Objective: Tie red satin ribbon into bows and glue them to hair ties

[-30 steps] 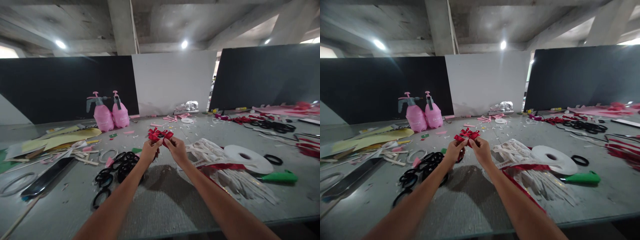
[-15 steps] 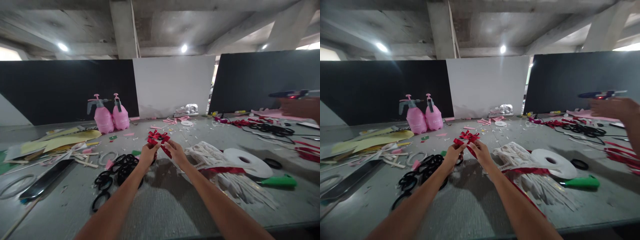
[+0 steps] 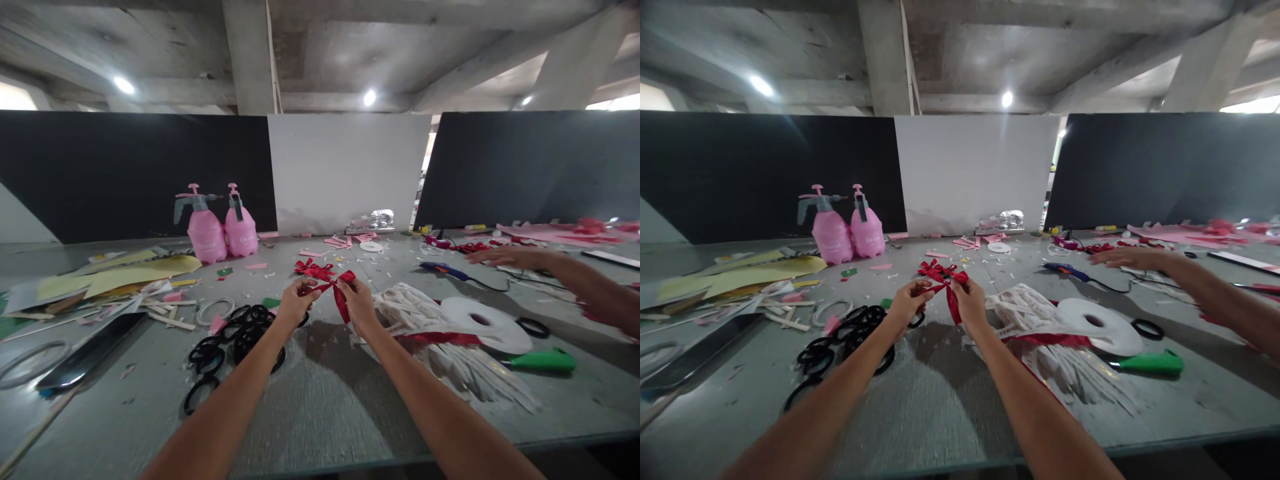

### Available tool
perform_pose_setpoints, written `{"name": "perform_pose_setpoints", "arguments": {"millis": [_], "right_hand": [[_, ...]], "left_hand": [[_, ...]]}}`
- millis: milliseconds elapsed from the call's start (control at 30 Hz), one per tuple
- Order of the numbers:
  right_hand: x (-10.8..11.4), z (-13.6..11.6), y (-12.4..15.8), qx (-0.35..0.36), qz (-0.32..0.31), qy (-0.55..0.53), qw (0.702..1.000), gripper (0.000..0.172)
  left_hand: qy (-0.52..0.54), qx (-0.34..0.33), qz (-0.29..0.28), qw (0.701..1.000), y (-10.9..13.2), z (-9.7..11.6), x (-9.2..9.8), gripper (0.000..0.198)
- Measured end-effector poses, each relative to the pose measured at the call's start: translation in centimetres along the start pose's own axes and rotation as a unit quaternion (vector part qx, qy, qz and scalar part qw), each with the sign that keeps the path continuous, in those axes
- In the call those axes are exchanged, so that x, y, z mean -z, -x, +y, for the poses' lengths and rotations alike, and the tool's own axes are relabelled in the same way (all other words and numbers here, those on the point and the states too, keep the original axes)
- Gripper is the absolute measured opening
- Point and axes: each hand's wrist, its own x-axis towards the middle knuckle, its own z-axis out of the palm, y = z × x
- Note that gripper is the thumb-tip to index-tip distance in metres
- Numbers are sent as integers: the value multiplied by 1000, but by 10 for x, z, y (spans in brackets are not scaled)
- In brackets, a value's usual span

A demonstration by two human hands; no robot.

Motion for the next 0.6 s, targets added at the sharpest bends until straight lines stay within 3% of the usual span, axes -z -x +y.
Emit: {"name": "perform_pose_setpoints", "arguments": {"millis": [133, 267, 433, 600], "right_hand": [[0, -1, 2, -8, -49, 48, 998, 33], [0, -6, 4, 16, -93, 85, 992, 33], [5, -13, 0, 29, -52, 62, 996, 36], [7, -21, -8, -1, -9, 56, 998, 33]], "left_hand": [[-14, 2, -44, 999, 0, -4, -4, 43], [-38, -9, -9, 999, -3, -9, -5, 42], [-32, -17, 66, 997, -7, -1, 1, 40], [-14, -26, 71, 997, -5, 4, 5, 42]]}}
